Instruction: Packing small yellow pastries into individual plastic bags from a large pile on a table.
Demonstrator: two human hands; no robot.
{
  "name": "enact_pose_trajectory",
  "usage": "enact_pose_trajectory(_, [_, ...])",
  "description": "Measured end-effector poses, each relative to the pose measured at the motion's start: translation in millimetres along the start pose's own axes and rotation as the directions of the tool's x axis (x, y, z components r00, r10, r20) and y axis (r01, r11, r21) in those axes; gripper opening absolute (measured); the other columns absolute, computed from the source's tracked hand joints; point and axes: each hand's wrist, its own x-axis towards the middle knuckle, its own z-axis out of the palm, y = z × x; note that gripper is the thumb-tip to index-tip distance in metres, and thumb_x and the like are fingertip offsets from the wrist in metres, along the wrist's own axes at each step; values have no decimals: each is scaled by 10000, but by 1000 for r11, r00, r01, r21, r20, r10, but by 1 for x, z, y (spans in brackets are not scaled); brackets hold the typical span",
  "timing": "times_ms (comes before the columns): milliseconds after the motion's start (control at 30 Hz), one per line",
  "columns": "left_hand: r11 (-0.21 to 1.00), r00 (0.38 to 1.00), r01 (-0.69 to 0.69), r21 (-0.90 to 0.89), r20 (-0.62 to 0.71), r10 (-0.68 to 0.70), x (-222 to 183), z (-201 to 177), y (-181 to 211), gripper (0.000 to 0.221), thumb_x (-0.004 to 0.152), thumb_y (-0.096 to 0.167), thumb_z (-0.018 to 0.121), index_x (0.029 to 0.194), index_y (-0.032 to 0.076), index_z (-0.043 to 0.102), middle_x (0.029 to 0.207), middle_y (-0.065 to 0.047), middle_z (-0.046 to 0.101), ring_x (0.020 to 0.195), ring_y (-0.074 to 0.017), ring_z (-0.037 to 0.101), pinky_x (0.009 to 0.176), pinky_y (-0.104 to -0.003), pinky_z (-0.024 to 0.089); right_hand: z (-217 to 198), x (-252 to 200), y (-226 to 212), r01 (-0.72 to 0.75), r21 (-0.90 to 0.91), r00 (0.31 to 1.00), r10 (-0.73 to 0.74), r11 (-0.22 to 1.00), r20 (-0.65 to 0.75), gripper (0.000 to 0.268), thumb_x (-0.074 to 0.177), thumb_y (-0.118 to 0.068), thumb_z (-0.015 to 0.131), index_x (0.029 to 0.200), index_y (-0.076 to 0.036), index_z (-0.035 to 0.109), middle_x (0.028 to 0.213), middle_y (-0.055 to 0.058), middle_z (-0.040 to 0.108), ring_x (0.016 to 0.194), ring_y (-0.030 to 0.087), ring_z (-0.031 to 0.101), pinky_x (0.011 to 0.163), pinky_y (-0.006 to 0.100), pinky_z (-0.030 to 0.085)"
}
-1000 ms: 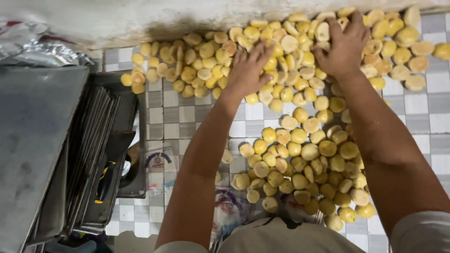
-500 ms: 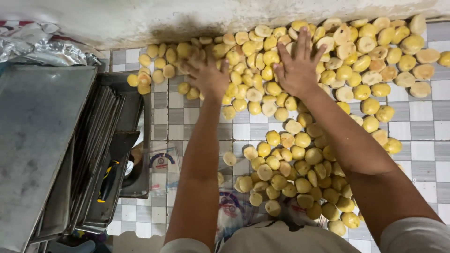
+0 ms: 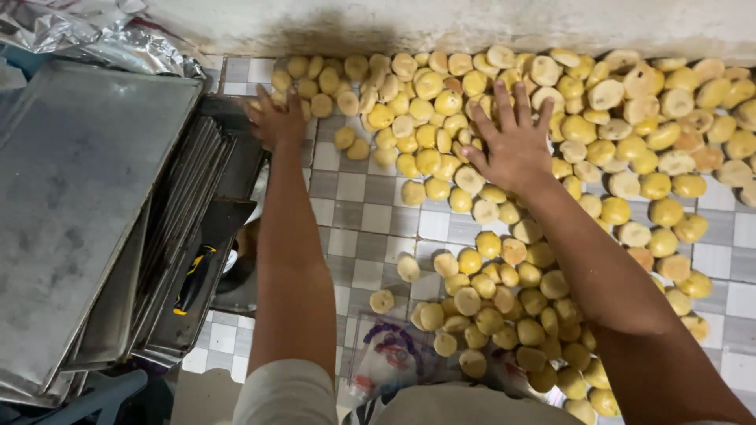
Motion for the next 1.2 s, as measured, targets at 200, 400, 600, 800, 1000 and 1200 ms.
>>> enact_pose_trajectory(200, [996,994,-57,62,-88,63,-35,-2,29,699,807,667,442,1386,284,368,1492,-18,201,1336,-430,73,1041,-566,206,42,2,16,115,-2,932,-108,993,-346,731,901,-706,105,1509,-301,83,1543,71,-34,1422,306,-40,1078,648,-33])
enact_pose_trajectory(400, [708,746,-665,-238,-243,620,-64,-11,53,213,801,175,722,975,62,673,1175,-151,582,1152,-332,521,923,-320,526,41,0,15,164,12,887,-142,986,-440,662,938,-667,195,1491,-309,134,1542,104,87,1420,385,118,1048,679,33])
enact_pose_trajectory(600, [691,683,-713,-119,-341,646,-56,38,48,398,723,183,792,1038,98,563,914,-81,624,677,-203,633,406,-247,531,13,-7,11,148,84,966,-126,985,-227,740,886,-685,72,1464,-257,244,1525,164,127,1386,394,73,1014,697,28])
enact_pose_trajectory(800, [934,969,-223,280,170,180,-54,-20,56,696,892,610,435,1460,288,196,1507,-138,11,1378,-350,-22,1094,-507,154,0,-11,62,86,177,951,-28,980,-307,812,889,-678,113,1432,-130,365,1513,236,142,1363,473,75,1018,683,-28])
enact_pose_trajectory(1000, [328,262,-937,-119,379,887,-203,3,128,652,832,422,655,1370,199,365,1412,-113,401,852,-80,656,1057,-624,-87,-10,-19,91,123,-55,986,-129,991,-107,681,915,-624,114,1454,-227,240,1522,139,152,1375,342,140,1042,638,-20])
enact_pose_trajectory(1200, [338,360,-931,137,498,789,-215,52,140,564,871,523,523,1371,318,359,1480,-154,170,1357,-372,121,1083,-609,68,9,-48,142,137,-157,962,-169,978,-213,603,959,-540,248,1387,-173,461,1552,135,303,1427,354,217,1056,630,137])
